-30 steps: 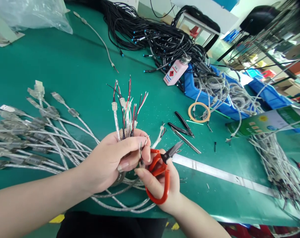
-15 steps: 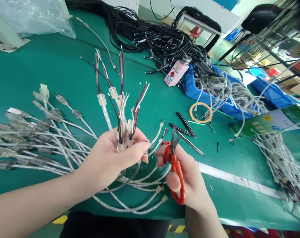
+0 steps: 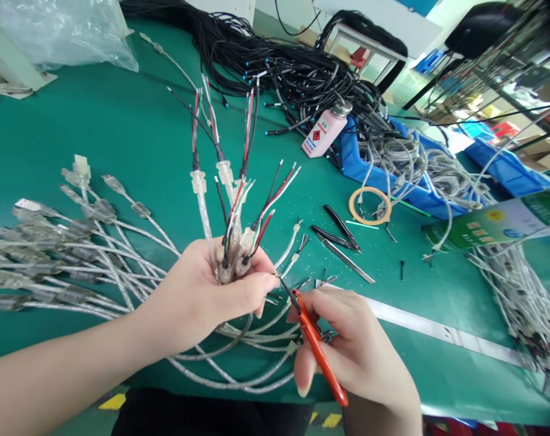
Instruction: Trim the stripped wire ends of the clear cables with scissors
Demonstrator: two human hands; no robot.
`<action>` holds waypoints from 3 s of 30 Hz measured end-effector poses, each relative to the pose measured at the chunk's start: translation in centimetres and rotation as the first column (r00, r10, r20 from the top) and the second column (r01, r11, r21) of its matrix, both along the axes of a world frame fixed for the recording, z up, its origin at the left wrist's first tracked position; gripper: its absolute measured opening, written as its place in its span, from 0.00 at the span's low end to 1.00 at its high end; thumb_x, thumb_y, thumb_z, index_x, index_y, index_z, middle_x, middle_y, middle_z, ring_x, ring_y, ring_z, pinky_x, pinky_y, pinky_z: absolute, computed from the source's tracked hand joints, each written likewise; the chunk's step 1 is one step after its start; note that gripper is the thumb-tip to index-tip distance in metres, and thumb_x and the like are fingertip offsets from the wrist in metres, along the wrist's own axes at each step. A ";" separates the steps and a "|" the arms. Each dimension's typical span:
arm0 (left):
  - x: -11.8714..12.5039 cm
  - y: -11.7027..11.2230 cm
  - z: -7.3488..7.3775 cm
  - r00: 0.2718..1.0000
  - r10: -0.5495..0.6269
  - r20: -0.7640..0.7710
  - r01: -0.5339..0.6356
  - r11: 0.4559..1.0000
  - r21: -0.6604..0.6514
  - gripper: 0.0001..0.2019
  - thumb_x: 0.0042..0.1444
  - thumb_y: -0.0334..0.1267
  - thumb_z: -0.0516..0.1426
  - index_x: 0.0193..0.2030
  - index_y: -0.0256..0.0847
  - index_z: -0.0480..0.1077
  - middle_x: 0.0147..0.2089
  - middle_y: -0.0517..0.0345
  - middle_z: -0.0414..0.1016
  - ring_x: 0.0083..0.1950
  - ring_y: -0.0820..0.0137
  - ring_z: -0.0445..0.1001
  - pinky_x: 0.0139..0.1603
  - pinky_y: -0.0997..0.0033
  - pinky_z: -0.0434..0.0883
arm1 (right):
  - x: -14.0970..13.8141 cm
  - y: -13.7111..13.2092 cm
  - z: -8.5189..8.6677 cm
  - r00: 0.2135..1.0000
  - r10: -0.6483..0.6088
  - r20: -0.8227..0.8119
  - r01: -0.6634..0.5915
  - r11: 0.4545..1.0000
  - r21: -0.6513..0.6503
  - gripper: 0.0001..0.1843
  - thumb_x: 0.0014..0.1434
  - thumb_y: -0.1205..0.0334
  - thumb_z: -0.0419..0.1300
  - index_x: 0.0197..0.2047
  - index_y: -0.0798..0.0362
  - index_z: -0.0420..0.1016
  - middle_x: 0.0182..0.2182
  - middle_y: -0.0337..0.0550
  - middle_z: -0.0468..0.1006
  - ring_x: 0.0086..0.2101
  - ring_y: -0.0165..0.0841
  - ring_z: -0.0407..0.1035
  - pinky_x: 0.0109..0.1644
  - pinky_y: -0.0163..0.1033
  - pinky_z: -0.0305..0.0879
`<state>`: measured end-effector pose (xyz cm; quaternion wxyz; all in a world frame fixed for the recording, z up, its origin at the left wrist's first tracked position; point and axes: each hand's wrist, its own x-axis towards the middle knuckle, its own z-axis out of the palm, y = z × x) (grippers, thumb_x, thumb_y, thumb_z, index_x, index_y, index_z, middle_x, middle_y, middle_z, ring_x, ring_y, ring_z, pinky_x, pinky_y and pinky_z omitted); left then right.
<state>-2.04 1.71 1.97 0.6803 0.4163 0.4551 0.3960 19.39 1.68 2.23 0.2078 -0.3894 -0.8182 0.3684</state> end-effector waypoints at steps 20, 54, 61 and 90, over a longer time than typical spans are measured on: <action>0.0 0.0 0.3 0.987 -0.157 -0.040 0.157 0.988 0.000 0.06 0.54 0.38 0.62 0.28 0.42 0.72 0.22 0.65 0.74 0.24 0.76 0.70 0.26 0.81 0.68 | -0.4 -0.5 -0.7 0.732 -0.445 -0.516 0.330 0.894 -0.303 0.08 0.63 0.56 0.62 0.36 0.51 0.77 0.20 0.37 0.72 0.22 0.29 0.65 0.24 0.36 0.61; 0.7 -0.3 0.5 0.942 -0.201 -0.270 0.249 0.956 0.158 0.06 0.57 0.39 0.59 0.30 0.42 0.71 0.22 0.68 0.66 0.23 0.79 0.61 0.22 0.82 0.62 | -1.7 -1.2 -1.1 0.708 -0.410 -0.575 0.010 0.820 -0.572 0.03 0.61 0.67 0.63 0.34 0.52 0.76 0.21 0.33 0.68 0.20 0.21 0.60 0.22 0.28 0.56; 0.9 -0.9 0.8 0.913 -0.087 -0.400 0.195 0.951 0.238 0.08 0.57 0.41 0.57 0.29 0.43 0.71 0.28 0.64 0.69 0.30 0.74 0.67 0.27 0.79 0.67 | -1.7 -0.9 -0.6 0.723 -0.429 -0.542 0.012 0.792 -0.610 0.06 0.59 0.66 0.64 0.30 0.55 0.74 0.20 0.34 0.69 0.20 0.22 0.61 0.22 0.28 0.60; 1.3 -1.5 0.8 0.854 0.029 -0.520 0.174 0.925 0.337 0.08 0.59 0.41 0.55 0.31 0.42 0.69 0.32 0.58 0.73 0.37 0.69 0.72 0.35 0.76 0.70 | -1.5 -0.3 -0.3 0.762 -0.421 -0.492 -0.025 0.740 -0.672 0.10 0.54 0.66 0.67 0.24 0.55 0.72 0.16 0.34 0.69 0.18 0.24 0.60 0.20 0.31 0.60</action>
